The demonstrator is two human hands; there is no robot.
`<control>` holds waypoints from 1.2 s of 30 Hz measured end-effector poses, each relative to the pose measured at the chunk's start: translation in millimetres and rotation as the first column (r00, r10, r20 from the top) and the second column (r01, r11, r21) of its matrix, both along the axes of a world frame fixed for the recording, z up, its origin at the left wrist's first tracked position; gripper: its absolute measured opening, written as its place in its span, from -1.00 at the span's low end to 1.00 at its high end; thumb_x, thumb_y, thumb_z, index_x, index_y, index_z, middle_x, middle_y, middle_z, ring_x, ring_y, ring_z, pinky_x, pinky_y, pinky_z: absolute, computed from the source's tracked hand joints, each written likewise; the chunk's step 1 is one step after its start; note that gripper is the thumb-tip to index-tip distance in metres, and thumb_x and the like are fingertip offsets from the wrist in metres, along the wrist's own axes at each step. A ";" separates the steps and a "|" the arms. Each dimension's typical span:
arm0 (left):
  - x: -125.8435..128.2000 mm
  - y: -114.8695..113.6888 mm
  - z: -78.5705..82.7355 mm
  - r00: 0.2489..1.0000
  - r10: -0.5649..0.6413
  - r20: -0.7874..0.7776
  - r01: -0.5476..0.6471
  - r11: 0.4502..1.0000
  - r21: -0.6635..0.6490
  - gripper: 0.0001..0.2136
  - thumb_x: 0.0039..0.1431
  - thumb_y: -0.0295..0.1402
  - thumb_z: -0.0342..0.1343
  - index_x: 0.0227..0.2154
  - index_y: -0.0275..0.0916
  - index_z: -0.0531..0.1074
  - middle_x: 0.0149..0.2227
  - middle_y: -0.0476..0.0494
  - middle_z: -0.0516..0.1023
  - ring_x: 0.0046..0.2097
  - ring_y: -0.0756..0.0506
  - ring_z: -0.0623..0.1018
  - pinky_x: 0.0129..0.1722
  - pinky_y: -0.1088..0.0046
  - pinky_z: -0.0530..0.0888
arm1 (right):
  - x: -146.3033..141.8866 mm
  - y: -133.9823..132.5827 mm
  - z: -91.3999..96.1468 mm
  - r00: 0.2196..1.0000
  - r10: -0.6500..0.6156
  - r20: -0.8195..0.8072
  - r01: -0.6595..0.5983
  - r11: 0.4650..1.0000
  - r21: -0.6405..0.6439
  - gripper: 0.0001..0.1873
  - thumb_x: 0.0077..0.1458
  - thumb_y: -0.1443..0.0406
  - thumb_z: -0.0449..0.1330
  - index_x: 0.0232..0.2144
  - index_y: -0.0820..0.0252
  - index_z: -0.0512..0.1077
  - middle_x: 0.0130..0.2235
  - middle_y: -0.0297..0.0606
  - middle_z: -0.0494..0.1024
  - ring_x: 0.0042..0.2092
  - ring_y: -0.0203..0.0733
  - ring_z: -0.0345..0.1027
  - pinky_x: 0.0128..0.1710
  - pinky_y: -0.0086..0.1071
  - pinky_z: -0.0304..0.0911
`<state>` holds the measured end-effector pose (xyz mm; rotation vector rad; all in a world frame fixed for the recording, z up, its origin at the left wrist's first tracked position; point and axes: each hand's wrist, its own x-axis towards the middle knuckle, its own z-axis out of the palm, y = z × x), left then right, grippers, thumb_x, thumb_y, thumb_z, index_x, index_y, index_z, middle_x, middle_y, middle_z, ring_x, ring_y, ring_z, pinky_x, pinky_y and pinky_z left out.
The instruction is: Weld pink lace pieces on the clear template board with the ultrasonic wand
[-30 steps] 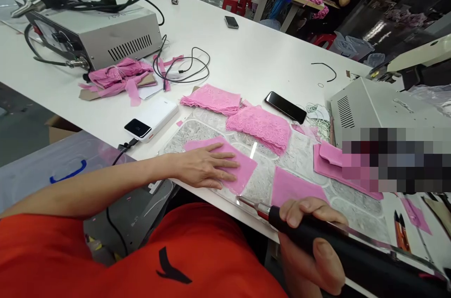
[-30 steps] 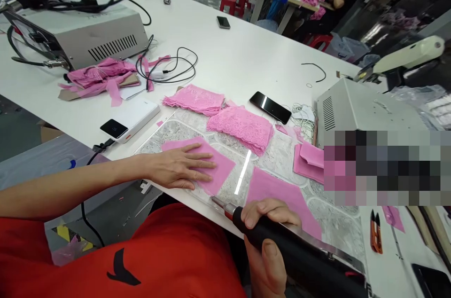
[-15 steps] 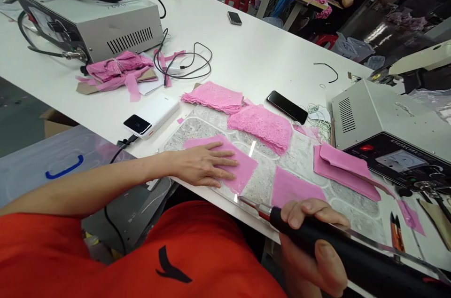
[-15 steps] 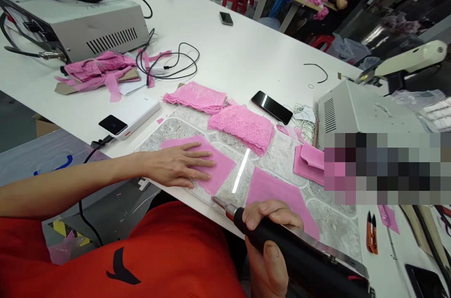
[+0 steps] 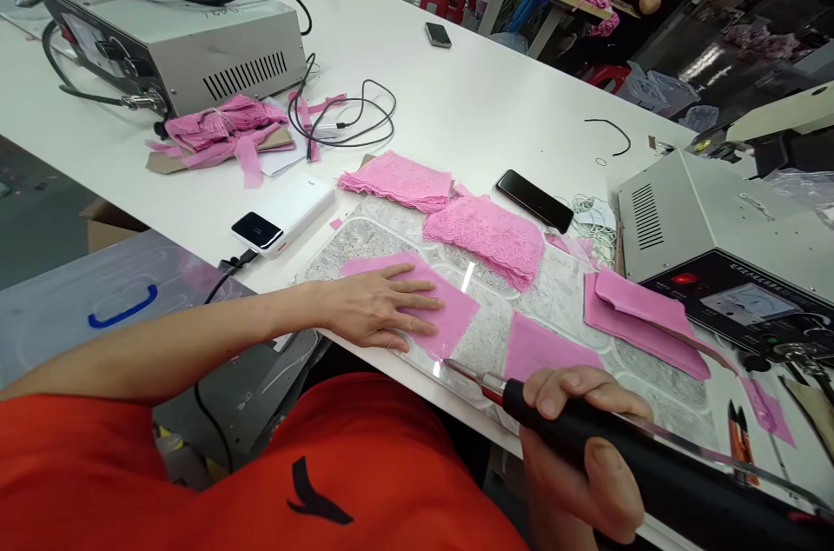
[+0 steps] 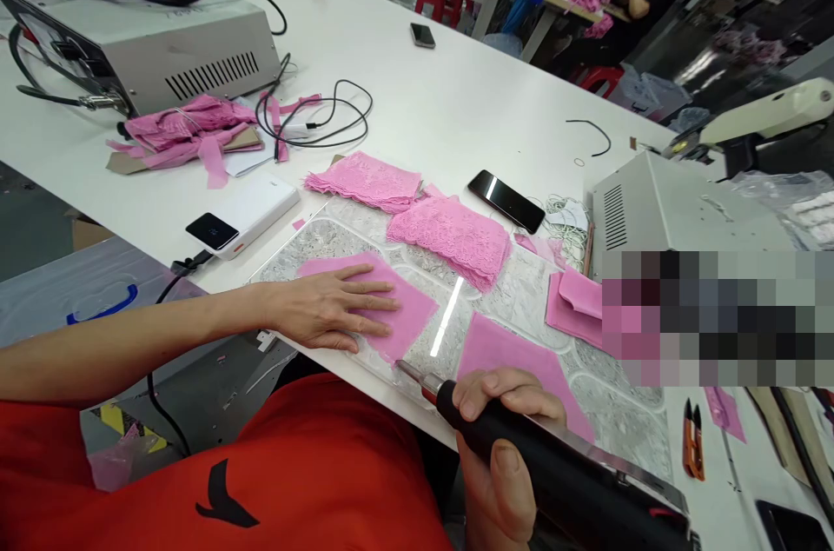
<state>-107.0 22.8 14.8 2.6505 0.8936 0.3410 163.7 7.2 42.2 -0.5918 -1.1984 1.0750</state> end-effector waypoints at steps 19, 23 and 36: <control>-26.4 -8.4 22.4 0.986 0.165 0.038 -0.167 0.983 0.071 -0.64 0.33 -0.37 -0.07 0.14 -0.20 0.35 0.30 -0.24 0.20 0.35 -0.22 0.12 0.33 -0.01 -0.06 | -3.1 16.4 13.1 0.996 -0.071 -0.048 0.072 0.997 0.020 -0.77 -0.14 0.31 0.08 -0.35 0.20 0.40 -0.38 -0.34 0.38 -0.53 -0.36 0.20 -0.55 -0.35 0.18; -53.1 -21.2 12.9 0.935 0.354 0.022 -0.354 0.926 0.130 -0.64 0.27 -0.54 -0.13 0.03 -0.24 0.44 0.25 -0.27 0.29 0.32 -0.22 0.19 0.30 0.01 0.09 | -19.9 23.6 13.9 0.995 -0.073 -0.062 0.073 0.997 -0.006 -0.77 -0.18 0.31 0.09 -0.37 0.20 0.40 -0.38 -0.33 0.38 -0.52 -0.35 0.22 -0.53 -0.34 0.19; -83.7 -43.3 -1.1 0.876 0.481 -0.048 -0.474 0.874 0.105 -0.41 0.00 -0.74 -0.06 0.07 -0.14 0.41 0.29 -0.20 0.23 0.35 -0.27 0.12 0.26 -0.02 0.12 | -94.5 30.4 13.5 0.993 0.119 -0.010 -0.119 0.993 0.005 -0.82 -0.09 0.36 0.12 -0.33 0.17 0.38 -0.30 -0.34 0.41 -0.46 -0.35 0.27 -0.45 -0.31 0.26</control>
